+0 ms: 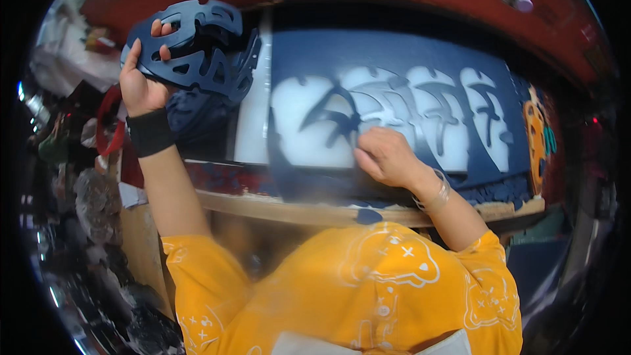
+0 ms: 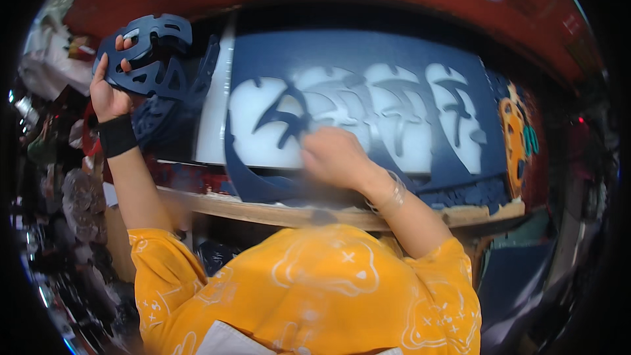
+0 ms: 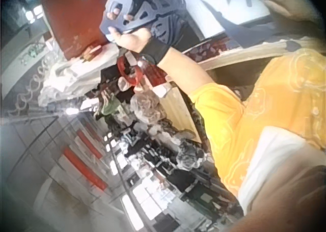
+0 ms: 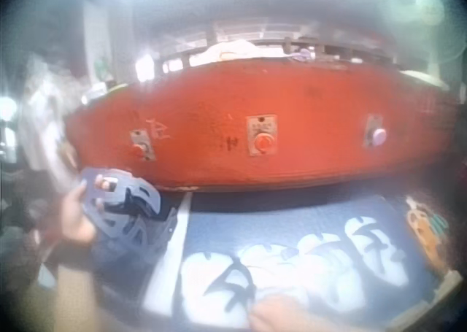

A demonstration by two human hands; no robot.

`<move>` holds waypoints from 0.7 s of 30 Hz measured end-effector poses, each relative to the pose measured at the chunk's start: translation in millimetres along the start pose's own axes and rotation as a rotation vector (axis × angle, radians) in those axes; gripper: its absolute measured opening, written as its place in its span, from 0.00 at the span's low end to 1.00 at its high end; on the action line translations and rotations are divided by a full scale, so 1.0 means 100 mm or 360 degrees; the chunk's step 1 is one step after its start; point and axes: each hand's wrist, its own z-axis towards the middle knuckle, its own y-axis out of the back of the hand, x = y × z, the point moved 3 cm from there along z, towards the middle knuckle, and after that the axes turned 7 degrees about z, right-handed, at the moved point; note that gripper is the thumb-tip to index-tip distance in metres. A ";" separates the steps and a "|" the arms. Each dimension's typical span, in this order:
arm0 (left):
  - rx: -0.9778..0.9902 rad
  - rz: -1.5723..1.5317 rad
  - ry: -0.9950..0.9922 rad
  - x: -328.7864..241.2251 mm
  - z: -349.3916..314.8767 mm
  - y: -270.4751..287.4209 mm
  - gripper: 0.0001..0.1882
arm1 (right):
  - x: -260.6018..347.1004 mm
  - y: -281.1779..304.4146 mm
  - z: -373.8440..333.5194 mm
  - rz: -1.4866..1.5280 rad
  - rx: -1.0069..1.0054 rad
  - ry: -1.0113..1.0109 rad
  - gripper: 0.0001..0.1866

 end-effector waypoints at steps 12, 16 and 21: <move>-0.0393 0.2257 -0.0422 -0.52 0.63 0.69 0.28 | 0.26 0.03 0.04 0.0144 0.0006 -0.0210 0.04; -0.0375 0.3281 0.0661 0.63 0.73 0.81 0.43 | 0.29 0.01 0.02 0.0145 -0.0006 -0.0302 0.04; -0.0301 0.3910 0.0650 1.14 0.41 0.54 0.47 | 0.17 0.55 -0.47 0.0083 -0.0111 -0.0602 0.07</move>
